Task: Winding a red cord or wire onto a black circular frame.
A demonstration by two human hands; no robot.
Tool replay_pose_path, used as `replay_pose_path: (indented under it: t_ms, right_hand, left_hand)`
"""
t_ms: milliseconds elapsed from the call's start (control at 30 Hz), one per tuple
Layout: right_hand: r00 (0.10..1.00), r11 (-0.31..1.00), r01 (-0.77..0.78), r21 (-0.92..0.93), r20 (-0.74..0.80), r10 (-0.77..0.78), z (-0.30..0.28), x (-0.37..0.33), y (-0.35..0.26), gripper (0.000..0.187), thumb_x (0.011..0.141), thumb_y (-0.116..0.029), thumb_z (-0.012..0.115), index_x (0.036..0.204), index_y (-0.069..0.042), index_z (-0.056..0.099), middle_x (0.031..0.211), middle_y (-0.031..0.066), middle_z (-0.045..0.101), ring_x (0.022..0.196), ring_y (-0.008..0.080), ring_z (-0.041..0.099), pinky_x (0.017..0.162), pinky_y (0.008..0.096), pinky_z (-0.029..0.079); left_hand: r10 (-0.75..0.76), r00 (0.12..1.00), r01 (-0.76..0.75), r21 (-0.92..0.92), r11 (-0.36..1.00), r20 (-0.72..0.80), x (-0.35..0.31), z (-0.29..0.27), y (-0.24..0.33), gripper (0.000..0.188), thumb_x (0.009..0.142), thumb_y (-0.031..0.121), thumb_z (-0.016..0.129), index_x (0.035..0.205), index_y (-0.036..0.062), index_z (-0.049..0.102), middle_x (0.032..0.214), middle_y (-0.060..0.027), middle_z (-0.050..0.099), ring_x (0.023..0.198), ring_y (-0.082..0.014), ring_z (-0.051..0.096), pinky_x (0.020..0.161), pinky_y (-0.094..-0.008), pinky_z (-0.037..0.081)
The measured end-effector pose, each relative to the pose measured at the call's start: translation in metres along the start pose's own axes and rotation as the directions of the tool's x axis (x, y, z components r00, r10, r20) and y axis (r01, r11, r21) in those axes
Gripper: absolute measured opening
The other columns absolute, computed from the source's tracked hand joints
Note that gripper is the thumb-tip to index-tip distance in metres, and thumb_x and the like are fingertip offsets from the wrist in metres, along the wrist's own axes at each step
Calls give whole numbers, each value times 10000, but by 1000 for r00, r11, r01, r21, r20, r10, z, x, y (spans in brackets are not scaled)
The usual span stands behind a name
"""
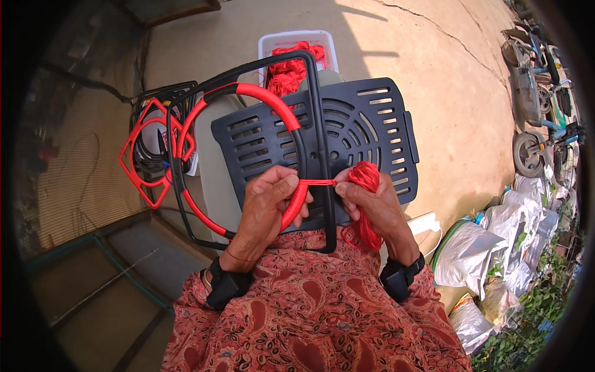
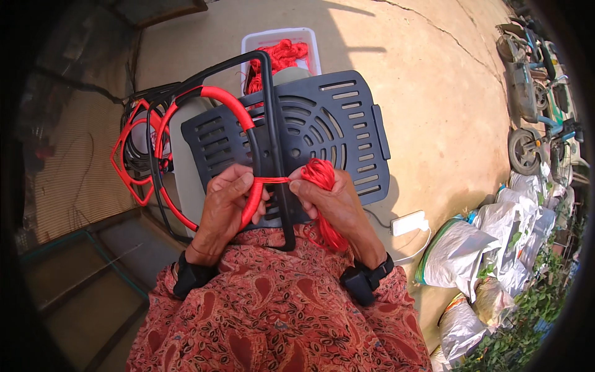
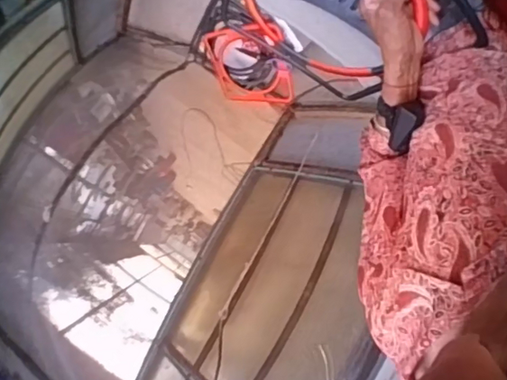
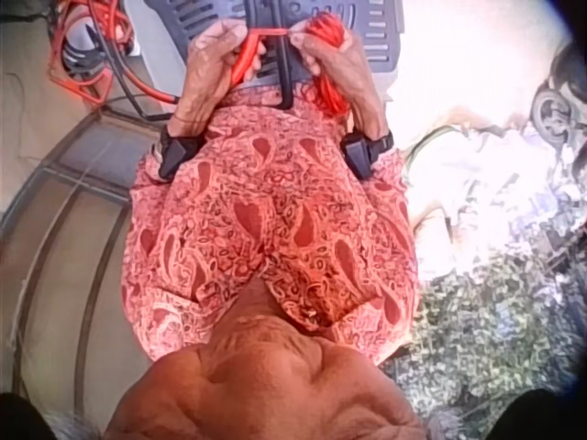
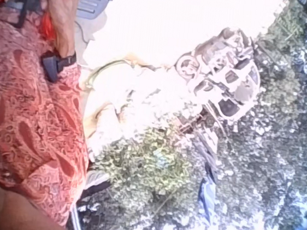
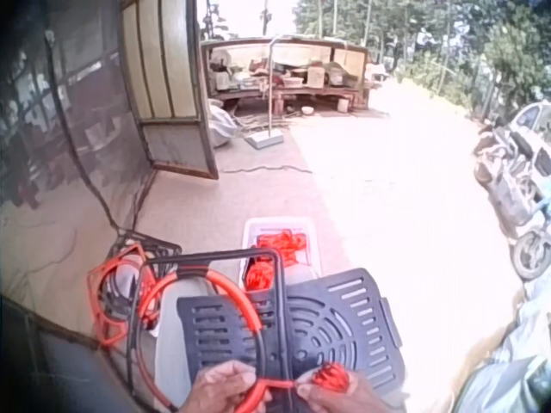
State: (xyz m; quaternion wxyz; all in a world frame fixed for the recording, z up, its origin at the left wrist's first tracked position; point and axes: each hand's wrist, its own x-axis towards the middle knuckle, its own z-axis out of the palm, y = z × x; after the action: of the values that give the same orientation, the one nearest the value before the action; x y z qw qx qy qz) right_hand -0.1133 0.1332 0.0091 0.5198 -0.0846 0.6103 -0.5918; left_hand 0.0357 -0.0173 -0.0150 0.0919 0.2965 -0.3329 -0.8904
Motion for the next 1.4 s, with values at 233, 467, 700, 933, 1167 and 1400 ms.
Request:
replay_pose_path:
  t_ms: [233,467,700,933,1167,1400]
  right_hand:
    - [1000,998,20,67,14,-21,-2,-6,-6,217,893,-128,654,1070,-6,625,608,-27,527,489,48,470,461,202,367]
    - [995,988,101,-120,21,-99,12,-6,-13,212,866,-195,717,966,-19,652,619,-31,549,500,36,473,458,202,362]
    - [998,996,14,90,54,-19,8,0,-10,133,845,-131,703,818,-42,609,598,-25,529,472,50,454,435,219,348]
    - [933,891,-330,312,253,257,2,8,-16,159,844,-76,647,735,-82,532,564,-30,446,437,67,406,409,232,312]
    - [940,933,-304,194,222,260,-13,10,-28,147,850,-89,654,765,-78,535,559,-33,436,437,66,400,402,238,309]
    - [998,991,23,-130,-52,-30,-17,-11,-23,193,861,-199,713,853,-27,627,568,-25,505,455,60,439,436,241,346]
  left_hand:
    - [48,999,-48,-43,998,3,-5,4,6,168,981,158,524,1019,-5,536,796,-192,652,552,-212,635,427,-278,487]
    - [56,998,-56,-41,998,3,-7,2,4,144,963,151,554,1044,32,547,783,-213,654,542,-266,642,406,-316,497]
    - [57,998,-57,19,998,-6,-8,10,4,188,975,166,541,1031,-14,541,790,-186,655,548,-204,633,427,-266,481]
    - [64,998,-63,28,998,-21,-9,9,3,191,968,171,559,1027,-9,540,787,-173,657,543,-188,627,419,-257,473]
    - [65,998,-65,16,998,17,-8,5,-3,180,969,164,556,1031,-3,538,783,-171,655,541,-188,625,403,-254,460]
    - [70,998,-70,-5,998,2,-7,6,-2,190,966,170,559,1030,-8,537,781,-168,651,543,-189,625,407,-253,462]
